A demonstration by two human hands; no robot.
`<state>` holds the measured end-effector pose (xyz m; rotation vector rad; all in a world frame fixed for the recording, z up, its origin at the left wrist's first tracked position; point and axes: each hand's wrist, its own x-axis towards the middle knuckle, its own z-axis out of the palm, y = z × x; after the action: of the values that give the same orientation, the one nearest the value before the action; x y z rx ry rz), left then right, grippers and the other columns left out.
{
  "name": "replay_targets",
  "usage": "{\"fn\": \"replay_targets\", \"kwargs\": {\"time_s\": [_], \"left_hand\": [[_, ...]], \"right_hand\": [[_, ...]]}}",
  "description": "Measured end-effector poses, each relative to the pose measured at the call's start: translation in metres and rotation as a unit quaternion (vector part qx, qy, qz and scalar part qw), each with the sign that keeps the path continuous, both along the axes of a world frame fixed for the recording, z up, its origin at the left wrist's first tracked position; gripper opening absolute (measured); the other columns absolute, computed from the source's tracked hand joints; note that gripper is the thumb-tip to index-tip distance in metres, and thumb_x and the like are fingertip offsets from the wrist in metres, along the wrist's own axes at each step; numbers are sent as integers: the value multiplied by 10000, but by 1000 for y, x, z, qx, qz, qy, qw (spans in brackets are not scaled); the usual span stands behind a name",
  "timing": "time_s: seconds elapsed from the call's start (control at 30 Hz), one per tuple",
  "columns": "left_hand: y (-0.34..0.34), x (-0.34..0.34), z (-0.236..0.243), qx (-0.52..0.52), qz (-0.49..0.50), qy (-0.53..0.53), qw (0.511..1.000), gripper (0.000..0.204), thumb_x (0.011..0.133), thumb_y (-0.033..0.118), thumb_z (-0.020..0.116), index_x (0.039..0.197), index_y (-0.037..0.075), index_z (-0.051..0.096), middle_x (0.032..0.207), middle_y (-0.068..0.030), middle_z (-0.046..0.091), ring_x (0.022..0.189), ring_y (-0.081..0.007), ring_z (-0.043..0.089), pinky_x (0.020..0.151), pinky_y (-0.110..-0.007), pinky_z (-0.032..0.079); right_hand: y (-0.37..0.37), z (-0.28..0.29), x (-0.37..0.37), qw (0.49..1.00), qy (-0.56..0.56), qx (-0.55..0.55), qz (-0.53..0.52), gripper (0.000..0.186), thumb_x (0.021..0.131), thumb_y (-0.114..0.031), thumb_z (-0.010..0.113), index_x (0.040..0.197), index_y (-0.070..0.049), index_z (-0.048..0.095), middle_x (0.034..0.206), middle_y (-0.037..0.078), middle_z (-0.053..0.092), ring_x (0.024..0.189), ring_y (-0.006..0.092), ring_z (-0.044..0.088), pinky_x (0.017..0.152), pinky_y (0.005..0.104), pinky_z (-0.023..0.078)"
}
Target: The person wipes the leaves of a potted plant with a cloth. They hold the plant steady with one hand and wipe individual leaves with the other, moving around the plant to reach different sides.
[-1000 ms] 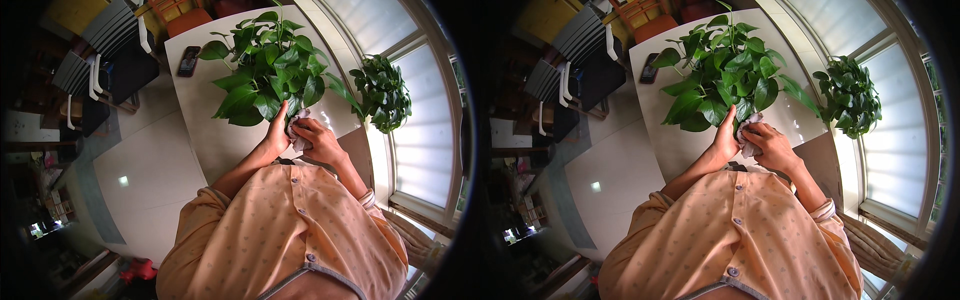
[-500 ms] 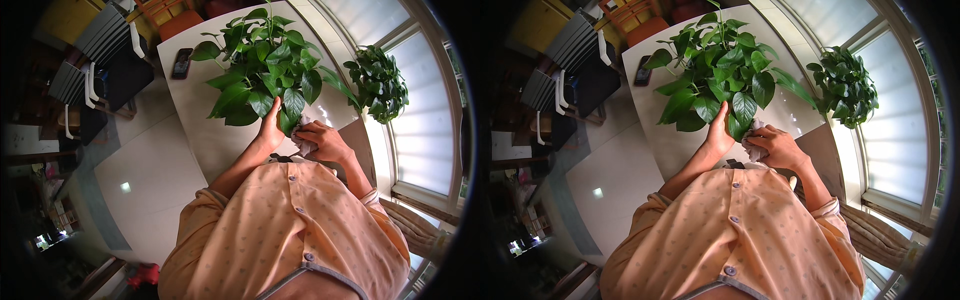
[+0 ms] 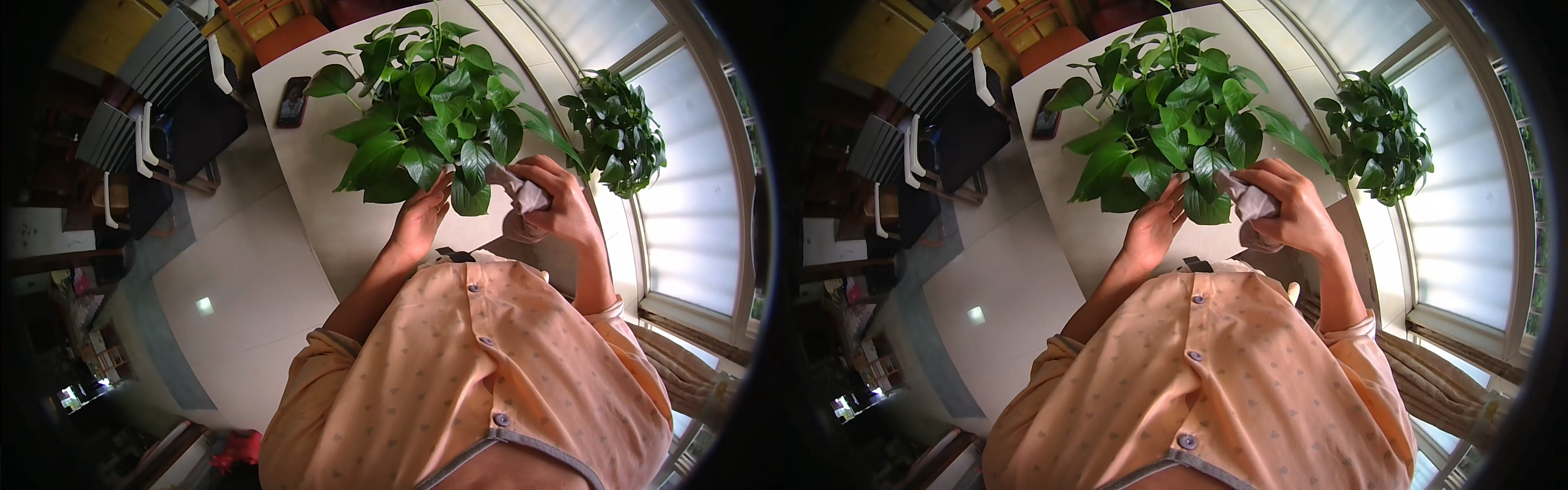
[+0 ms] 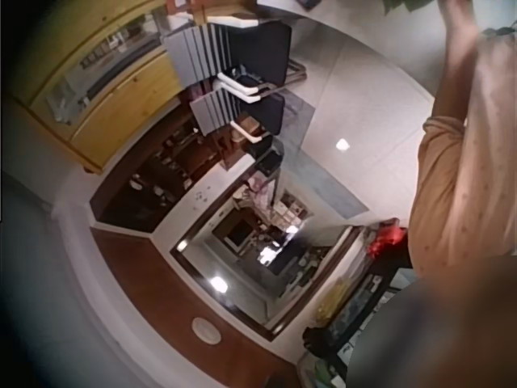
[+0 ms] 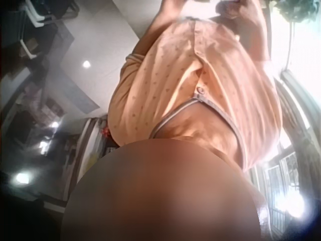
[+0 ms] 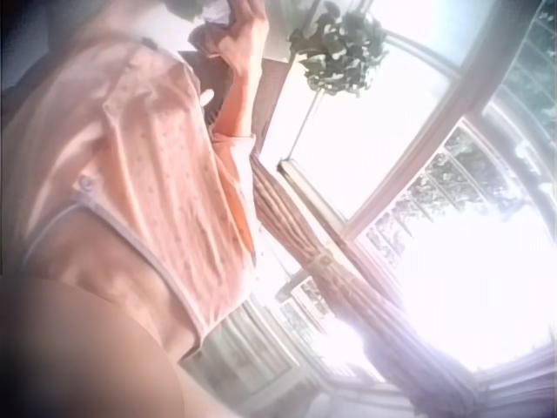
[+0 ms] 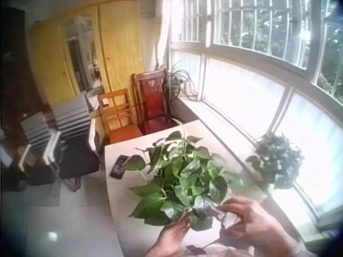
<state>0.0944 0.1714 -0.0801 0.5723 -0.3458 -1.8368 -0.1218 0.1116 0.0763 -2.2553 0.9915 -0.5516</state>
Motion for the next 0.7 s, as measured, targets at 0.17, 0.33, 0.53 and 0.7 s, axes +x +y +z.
{"fn": "replay_targets", "kwargs": {"time_s": [0.17,0.33,0.53,0.7], "left_hand": [[4,3,-11,28,16,24,999,544,848,174,526,1380,102,435,1474,-49,385,1386,-209,290,1117,-385,156],[21,32,-49,-60,124,171,976,566,783,124,538,1344,126,467,1426,-59,428,1387,-236,285,1132,-473,200],[17,55,-24,-72,147,252,954,425,877,196,536,1297,129,511,1335,-56,529,1295,-235,417,1101,-455,289],[14,58,-22,-34,101,225,968,395,916,250,559,1271,82,513,1256,-80,586,1186,-237,523,1040,-392,393]], "right_hand": [[0,2,27,999,-27,6,38,586,549,-69,673,1131,-20,621,1022,150,601,938,345,583,821,389,482],[2,2,45,996,-28,0,81,600,544,-74,687,1139,-38,623,1041,135,609,955,335,588,822,396,490],[6,-4,72,989,-36,-59,134,608,547,-46,690,1150,-56,612,1046,117,596,957,322,576,798,394,499],[8,-11,89,983,-17,-118,140,581,556,-34,692,1130,-65,607,1037,90,586,941,298,566,753,378,511]]}}
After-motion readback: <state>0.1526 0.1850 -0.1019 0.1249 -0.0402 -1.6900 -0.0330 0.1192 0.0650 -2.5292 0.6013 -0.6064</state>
